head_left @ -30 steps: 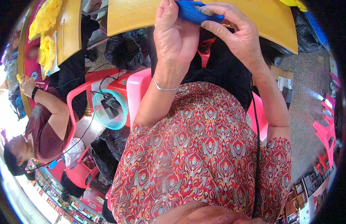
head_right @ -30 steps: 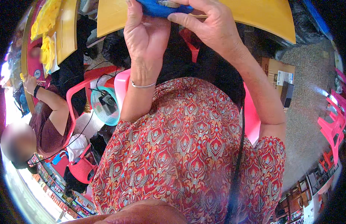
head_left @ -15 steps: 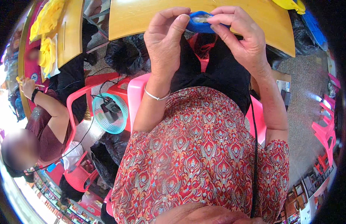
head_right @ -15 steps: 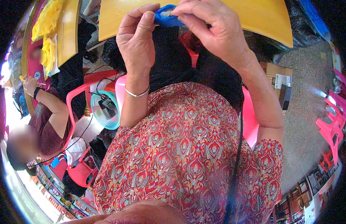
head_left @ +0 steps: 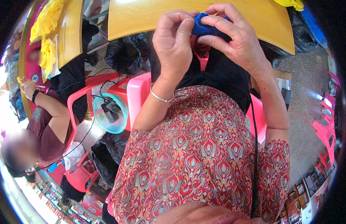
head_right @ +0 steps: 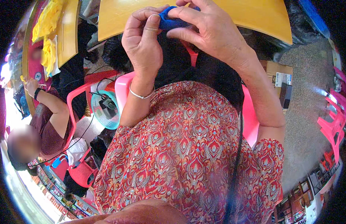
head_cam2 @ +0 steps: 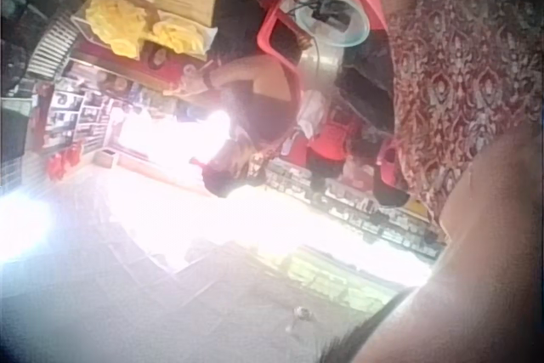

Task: Stuffing white padding material into blue fabric pouches in a manufacturing environment.

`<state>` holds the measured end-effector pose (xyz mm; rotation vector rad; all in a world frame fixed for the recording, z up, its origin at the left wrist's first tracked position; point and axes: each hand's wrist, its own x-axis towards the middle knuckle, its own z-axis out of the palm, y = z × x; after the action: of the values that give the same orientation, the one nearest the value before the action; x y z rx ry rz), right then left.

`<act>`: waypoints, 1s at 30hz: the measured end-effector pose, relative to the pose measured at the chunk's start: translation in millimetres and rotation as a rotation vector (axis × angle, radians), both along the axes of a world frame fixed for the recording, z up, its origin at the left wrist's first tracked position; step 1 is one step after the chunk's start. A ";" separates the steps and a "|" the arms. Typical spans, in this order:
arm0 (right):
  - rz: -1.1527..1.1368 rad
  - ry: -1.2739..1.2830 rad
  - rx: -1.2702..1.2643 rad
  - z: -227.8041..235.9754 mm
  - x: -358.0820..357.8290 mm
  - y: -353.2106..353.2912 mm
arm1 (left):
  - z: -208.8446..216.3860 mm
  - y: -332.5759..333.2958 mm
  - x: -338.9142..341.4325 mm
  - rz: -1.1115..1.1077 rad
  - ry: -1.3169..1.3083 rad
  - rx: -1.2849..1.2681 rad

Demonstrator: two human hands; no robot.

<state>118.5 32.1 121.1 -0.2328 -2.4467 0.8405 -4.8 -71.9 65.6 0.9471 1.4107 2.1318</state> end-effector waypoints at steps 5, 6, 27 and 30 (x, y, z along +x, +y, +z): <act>0.145 0.340 -0.004 -38.6 -2.8 18.6 | -9.7 6.8 -2.2 0.133 0.222 0.046; 0.004 -0.098 0.049 -30.0 1.3 15.0 | -10.1 3.8 -2.4 0.143 0.226 0.039; 0.032 0.083 -0.506 -41.2 0.4 25.0 | -7.2 5.2 5.1 -0.068 -0.444 0.182; -0.007 0.199 -0.584 -48.7 1.5 23.5 | -1.6 10.5 17.0 -0.145 -0.671 0.200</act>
<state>120.0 55.6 72.4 -0.3467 -1.9658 1.4844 12.2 -61.4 64.0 0.3145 0.7845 2.2042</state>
